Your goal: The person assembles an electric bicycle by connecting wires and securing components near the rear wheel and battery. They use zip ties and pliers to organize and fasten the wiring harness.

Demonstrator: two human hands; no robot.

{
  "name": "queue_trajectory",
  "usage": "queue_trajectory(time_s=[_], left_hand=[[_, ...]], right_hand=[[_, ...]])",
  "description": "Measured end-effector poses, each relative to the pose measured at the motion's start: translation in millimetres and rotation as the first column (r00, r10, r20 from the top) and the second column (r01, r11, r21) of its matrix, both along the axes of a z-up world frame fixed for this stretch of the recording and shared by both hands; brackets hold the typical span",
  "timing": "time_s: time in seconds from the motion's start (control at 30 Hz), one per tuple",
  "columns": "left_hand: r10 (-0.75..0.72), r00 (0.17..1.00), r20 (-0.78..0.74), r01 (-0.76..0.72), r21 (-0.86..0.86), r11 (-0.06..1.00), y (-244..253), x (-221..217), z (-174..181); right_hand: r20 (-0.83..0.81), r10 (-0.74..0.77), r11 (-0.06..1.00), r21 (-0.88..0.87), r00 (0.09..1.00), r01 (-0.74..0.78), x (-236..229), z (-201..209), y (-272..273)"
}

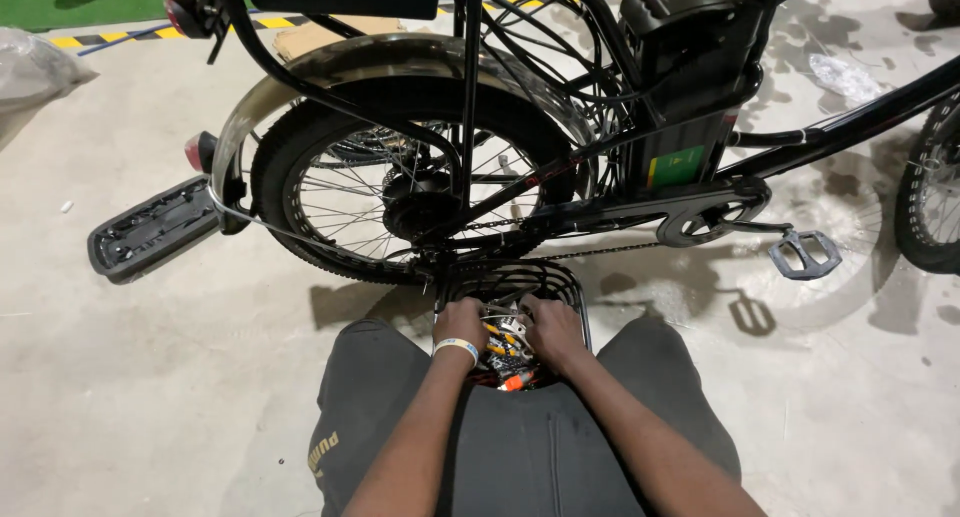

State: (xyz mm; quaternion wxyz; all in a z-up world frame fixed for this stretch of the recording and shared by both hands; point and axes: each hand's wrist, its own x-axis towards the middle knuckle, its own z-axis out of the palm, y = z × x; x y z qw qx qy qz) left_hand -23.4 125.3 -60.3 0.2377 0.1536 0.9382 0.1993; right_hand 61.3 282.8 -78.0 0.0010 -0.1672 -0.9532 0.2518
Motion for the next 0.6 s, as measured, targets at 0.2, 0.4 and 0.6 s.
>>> queue_trajectory(time_s=[0.2, 0.4, 0.6], left_hand=[[-0.019, 0.996, -0.084, 0.026, 0.089, 0.996, -4, 10, 49], [-0.092, 0.990, -0.104, 0.121, 0.318, 0.940, 1, 38, 134], [-0.239, 0.924, -0.298, 0.352, 0.419, 0.837, 21, 34, 210]], right_hand=[[-0.057, -0.114, 0.975, -0.199, 0.992, 0.100, 13, 78, -5], [-0.277, -0.626, 0.616, -0.749, 0.729, 0.244, 0, 128, 4], [-0.407, -0.705, 0.407, -0.903, 0.580, -0.139, -1, 211, 7]])
